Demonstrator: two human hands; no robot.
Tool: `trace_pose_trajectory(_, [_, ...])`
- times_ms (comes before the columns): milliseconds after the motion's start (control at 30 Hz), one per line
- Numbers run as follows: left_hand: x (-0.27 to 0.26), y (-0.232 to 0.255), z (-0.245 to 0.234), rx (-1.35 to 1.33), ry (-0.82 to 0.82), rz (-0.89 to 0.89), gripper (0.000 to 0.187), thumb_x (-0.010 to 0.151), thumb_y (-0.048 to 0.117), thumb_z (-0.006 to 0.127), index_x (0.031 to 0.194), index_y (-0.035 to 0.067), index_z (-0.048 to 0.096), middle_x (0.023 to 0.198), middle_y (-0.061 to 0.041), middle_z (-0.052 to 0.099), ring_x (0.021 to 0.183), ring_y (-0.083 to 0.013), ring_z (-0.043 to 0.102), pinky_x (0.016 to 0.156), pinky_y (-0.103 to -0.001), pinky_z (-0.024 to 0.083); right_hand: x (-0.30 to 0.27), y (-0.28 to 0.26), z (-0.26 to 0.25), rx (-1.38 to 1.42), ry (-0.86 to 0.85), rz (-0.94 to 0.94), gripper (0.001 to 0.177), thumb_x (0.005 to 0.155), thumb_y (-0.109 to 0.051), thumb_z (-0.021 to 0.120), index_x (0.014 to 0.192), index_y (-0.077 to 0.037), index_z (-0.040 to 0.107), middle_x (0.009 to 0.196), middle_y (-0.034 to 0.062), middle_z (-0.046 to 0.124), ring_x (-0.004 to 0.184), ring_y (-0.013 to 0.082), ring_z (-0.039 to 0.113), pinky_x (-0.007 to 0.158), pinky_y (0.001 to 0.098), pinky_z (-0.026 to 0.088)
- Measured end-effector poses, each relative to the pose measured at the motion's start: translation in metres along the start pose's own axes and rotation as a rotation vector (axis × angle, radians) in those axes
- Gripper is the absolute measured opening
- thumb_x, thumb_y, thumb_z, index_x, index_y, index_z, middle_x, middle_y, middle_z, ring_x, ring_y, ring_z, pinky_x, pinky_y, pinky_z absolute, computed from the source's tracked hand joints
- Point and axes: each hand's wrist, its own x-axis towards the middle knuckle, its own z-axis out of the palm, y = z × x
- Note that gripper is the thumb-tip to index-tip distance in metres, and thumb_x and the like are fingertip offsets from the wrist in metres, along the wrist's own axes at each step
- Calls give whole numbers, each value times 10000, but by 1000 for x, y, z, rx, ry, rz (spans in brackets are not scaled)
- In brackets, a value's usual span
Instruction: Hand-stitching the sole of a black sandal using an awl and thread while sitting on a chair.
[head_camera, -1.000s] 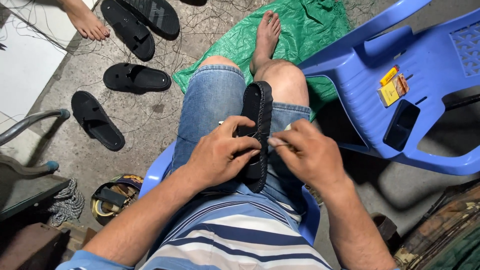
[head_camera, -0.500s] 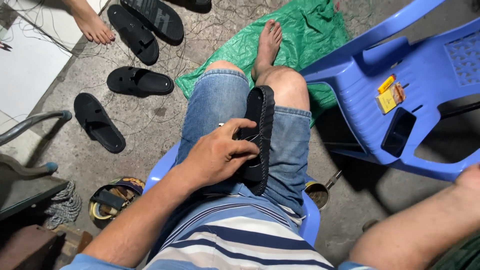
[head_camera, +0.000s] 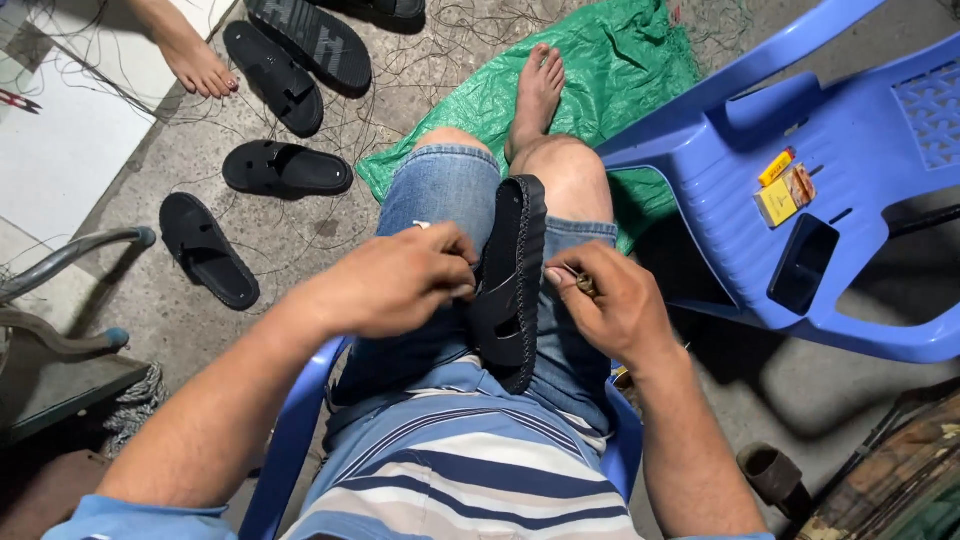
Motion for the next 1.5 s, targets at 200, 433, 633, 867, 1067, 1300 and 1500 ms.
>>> trace_pose_trajectory(200, [-15, -6, -7, -1436, 360, 448, 109, 800, 108, 582, 716, 71, 640, 1114, -154, 531, 1169, -287, 499, 1044, -413, 330, 8, -12, -8, 247, -51, 75, 61, 812, -192, 641, 869, -176, 655, 584, 95, 554, 543, 292, 564, 501, 358, 454])
trace_pose_trajectory(433, [10, 11, -6, -867, 61, -79, 317, 845, 273, 523, 1098, 98, 598, 884, -116, 668, 680, -268, 664, 577, -343, 527, 12, -11, -13, 287, -89, 76, 47, 786, -165, 663, 828, -146, 670, 542, 102, 568, 499, 279, 551, 488, 330, 444])
trace_pose_trajectory(633, [24, 6, 11, -663, -30, -199, 359, 783, 273, 625, 1121, 152, 631, 952, -117, 691, 755, -258, 663, 645, -344, 529, 7, -6, -9, 320, -52, 47, 49, 766, -135, 691, 812, -121, 692, 528, 103, 549, 479, 225, 538, 467, 301, 426])
trace_pose_trajectory(867, [19, 10, 26, -380, 109, -184, 383, 809, 137, 513, 1176, 204, 604, 994, -55, 684, 884, -326, 643, 711, -410, 535, 10, -9, -11, 213, -27, -44, 45, 750, -117, 698, 787, -92, 688, 545, 139, 571, 521, 335, 573, 466, 367, 444])
trace_pose_trajectory(1067, [0, 40, 28, -309, 303, -76, 433, 812, 412, 599, 1226, 311, 520, 1099, -12, 515, 861, -337, 627, 709, -481, 528, 8, -19, -37, 430, -269, 142, 18, 720, -103, 685, 733, -107, 696, 453, 55, 545, 487, 123, 512, 457, 282, 406])
trace_pose_trajectory(1300, [-26, -17, -12, -867, 443, -295, 227, 843, 341, 569, 980, 181, 654, 1186, -78, 566, 1033, -276, 599, 869, -367, 473, 18, -12, -69, 500, -256, 132, 313, 884, -156, 484, 1168, -42, 549, 879, 148, 594, 766, 204, 556, 626, 349, 512])
trace_pose_trajectory(1500, [-89, -91, -8, 196, 544, -1093, 240, 974, 324, 573, 1099, 122, 608, 1109, -214, 464, 929, -433, 519, 808, -546, 388, 7, 4, -78, 131, -266, -13, 333, 883, -148, 497, 1203, -80, 562, 939, 58, 573, 923, 180, 498, 852, 311, 427])
